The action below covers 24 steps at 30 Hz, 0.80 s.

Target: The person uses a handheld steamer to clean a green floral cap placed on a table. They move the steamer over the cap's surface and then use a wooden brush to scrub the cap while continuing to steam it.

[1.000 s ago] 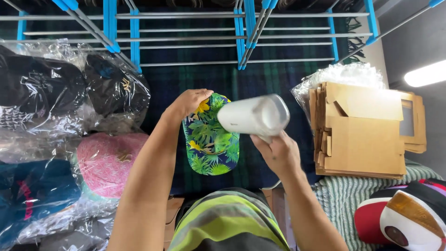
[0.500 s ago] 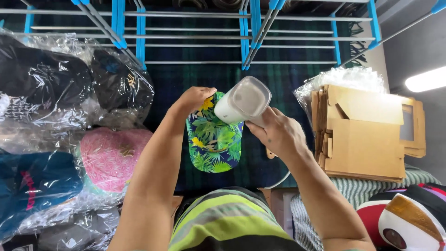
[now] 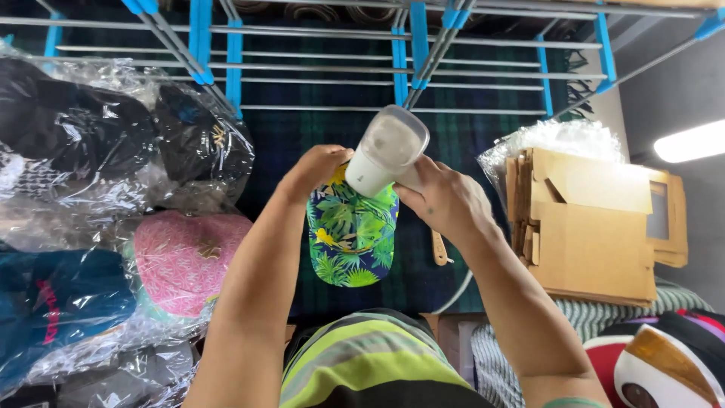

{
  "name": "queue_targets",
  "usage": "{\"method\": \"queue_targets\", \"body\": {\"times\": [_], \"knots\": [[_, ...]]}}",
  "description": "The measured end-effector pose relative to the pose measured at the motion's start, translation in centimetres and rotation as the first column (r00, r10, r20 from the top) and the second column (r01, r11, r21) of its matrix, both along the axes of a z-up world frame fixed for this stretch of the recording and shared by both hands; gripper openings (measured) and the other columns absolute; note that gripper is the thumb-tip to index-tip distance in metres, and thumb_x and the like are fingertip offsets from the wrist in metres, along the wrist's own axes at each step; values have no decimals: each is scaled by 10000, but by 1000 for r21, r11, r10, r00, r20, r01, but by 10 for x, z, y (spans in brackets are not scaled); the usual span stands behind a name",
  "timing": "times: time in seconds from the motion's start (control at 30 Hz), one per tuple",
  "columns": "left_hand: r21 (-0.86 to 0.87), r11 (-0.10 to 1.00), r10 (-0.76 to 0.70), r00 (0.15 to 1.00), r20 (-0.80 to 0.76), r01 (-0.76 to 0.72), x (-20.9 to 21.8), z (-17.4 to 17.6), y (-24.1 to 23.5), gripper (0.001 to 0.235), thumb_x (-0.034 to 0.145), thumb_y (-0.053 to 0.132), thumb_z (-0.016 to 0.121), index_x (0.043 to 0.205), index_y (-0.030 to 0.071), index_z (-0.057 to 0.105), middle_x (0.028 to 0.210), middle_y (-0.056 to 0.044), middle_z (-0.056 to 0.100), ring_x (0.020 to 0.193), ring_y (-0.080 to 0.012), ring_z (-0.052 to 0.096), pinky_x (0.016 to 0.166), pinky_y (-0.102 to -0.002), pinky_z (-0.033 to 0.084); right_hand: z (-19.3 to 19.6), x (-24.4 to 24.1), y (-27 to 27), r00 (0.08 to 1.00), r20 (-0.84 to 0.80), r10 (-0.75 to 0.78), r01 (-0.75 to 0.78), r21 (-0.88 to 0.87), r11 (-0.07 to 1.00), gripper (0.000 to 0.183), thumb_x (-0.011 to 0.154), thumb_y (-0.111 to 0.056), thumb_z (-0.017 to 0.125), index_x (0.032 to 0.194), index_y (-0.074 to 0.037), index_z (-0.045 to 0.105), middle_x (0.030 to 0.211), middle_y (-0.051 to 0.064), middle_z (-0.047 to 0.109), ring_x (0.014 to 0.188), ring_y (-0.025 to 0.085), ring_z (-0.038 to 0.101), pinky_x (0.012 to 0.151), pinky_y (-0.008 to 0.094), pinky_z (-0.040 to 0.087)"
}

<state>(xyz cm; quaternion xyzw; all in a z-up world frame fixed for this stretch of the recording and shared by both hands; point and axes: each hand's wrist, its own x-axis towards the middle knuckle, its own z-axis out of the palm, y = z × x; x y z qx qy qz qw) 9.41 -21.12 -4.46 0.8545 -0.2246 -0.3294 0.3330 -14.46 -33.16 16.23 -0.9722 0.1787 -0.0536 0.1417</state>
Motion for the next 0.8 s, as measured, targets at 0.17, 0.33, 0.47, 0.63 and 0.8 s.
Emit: {"method": "queue_targets", "body": {"times": [0.17,0.33,0.47,0.63,0.8], "knots": [[-116,952,-244,930,273,283,-10,26,25,416,985,410,584,1252,136,746,1206,-137,738,1128,-362,677,979,-406,534,28,-30,14,997,-83,12,-11,20,1000,582,915,-541,641,1322,-128,592,945,171,732,810,430,734,678,528,595],[-175,972,115,965,-236,-158,-24,51,20,543,819,672,743,1103,213,796,1159,-14,762,1177,-271,670,1005,-375,509,15,1,-14,994,-96,49,-40,94,995,600,911,-507,675,1307,-65,588,955,242,726,857,468,724,703,578,581],[-80,964,215,917,-337,-255,-35,96,17,495,827,618,747,1169,264,793,1223,-47,731,1174,-328,661,1032,-418,500,-24,35,-72,984,-129,-120,168,480,861,605,852,-506,714,1272,-78,630,851,191,719,696,384,708,568,484,597],[-182,981,18,974,-226,-61,-26,78,28,510,922,456,663,1279,96,725,1351,-231,641,1295,-476,530,1177,-492,388,-116,3,-109,898,-327,-295,429,802,416,666,876,-503,722,1311,-15,596,715,189,651,453,297,646,373,451,576],[-148,969,147,946,-290,-196,-36,98,28,429,806,602,741,1066,267,809,1194,3,752,1225,-277,638,1115,-341,439,-159,-74,-83,790,-439,-428,533,837,125,514,881,-457,755,1231,-89,681,709,215,633,485,332,642,397,474,561]]}}
